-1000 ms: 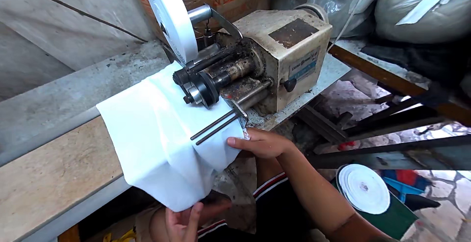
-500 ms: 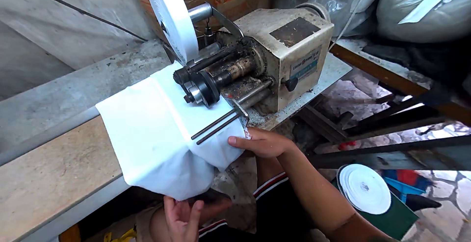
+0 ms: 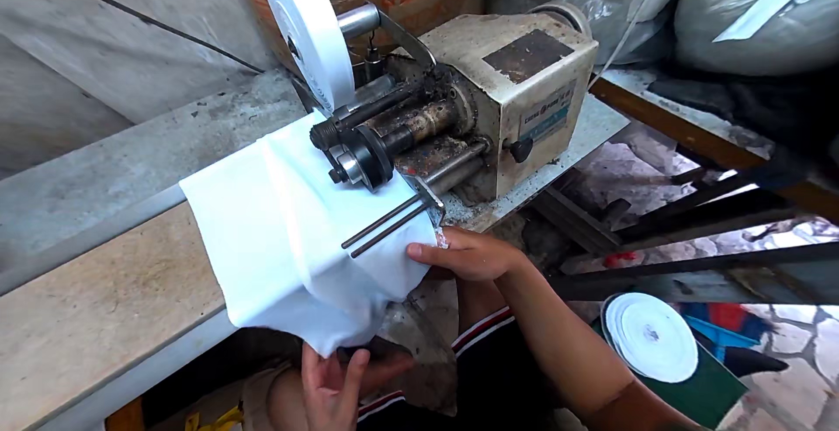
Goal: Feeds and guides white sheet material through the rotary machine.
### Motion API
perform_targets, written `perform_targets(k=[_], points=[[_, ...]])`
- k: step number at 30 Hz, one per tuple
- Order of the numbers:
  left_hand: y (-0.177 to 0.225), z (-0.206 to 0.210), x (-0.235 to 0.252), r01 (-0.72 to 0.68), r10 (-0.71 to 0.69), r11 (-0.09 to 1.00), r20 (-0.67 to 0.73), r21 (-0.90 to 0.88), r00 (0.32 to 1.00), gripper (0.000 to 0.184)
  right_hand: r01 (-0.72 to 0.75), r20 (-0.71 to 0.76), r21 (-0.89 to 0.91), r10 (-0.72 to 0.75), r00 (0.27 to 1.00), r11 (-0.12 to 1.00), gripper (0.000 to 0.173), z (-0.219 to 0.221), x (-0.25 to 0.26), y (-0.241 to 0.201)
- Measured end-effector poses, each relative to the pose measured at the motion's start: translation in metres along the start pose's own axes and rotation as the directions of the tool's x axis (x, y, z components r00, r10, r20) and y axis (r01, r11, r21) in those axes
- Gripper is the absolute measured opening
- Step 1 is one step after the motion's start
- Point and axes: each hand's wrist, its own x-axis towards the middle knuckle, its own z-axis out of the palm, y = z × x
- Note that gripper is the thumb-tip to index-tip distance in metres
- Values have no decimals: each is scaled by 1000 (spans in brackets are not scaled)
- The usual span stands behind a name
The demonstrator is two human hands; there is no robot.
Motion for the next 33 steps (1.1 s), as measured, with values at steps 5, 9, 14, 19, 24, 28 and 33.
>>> perform_targets(k=[5,9,14,19,24,28,33], points=[[0,3,-2,0,1,1000,-27,24,1000,60,3,-4,-2,-3,1000,1000,32,0,-1,0],[1,5,-3,27,-27,999,-16,-23,999,49,-5,-8,-26,4,1000,1000,32,-1,-1,-2],[1,4,-2,22,-22,1000,-6,7,1000,52,-8,-4,-37,8,1000,999,34,-1,-1,-1],[2,4,-3,24,-25,1000,-23,-16,999,53,-2,3,-29,2,1000,1000,34,-1,0,-1],[0,4,-2,23,-24,1000,-32,-15,999,56,2,2,-36,-2,1000,999,33,0,0,-1],[1,6,-2,18,-18,999,-19,-32,1000,54,13,6,-23,-12,1000,1000,33,-1,-1,-1],[-2,5,-4,18,-18,999,-13,-36,1000,52,-3,5,-15,4,1000,1000,33,-1,0,-1]])
